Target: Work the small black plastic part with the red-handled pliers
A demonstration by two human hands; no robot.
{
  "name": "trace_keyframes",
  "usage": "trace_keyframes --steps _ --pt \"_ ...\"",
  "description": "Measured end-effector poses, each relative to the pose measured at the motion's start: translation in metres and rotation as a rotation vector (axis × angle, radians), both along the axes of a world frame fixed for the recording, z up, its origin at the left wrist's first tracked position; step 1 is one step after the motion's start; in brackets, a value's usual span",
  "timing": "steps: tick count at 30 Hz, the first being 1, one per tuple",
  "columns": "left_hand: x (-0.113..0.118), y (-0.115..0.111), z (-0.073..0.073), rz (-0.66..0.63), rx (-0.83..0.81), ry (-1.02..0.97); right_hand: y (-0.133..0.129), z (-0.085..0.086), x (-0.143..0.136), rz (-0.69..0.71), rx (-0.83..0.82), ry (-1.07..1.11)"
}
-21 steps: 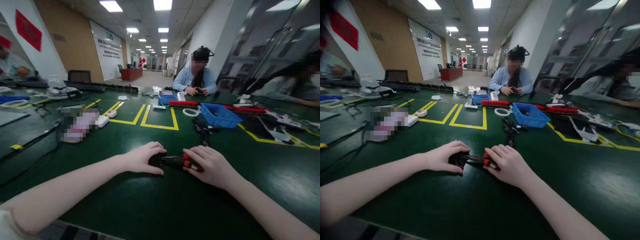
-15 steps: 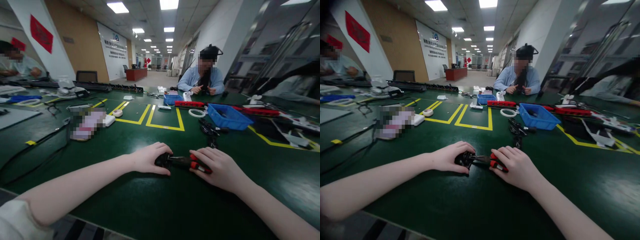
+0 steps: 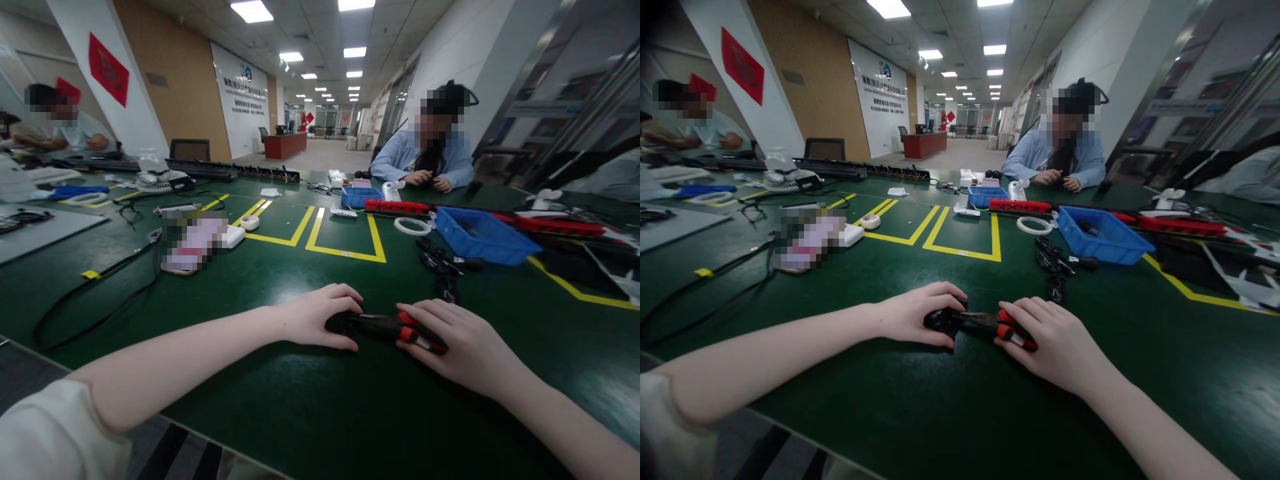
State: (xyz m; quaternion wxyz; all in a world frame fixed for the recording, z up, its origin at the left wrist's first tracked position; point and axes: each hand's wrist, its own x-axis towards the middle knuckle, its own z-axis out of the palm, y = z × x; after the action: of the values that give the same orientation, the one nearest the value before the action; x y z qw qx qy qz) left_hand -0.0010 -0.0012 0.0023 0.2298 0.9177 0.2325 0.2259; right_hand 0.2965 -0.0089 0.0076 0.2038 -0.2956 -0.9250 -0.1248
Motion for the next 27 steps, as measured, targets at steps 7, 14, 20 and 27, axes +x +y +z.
trace_keyframes --steps 7,14,20,27 --pt "0.0001 -0.0001 0.0030 0.019 -0.031 -0.046 -0.0027 0.0005 -0.0034 -0.016 -0.082 0.051" --pt "0.0001 -0.0010 0.0019 0.049 0.016 -0.080 -0.0045 0.0007 -0.0053 0.012 0.011 0.059" --pt "0.0005 -0.0034 0.0049 0.054 0.035 -0.033 -0.0050 0.0006 -0.0071 0.070 0.111 0.051" --pt "-0.0005 0.0012 0.0030 0.046 0.079 -0.042 -0.0068 -0.0011 -0.0087 0.058 0.160 0.031"
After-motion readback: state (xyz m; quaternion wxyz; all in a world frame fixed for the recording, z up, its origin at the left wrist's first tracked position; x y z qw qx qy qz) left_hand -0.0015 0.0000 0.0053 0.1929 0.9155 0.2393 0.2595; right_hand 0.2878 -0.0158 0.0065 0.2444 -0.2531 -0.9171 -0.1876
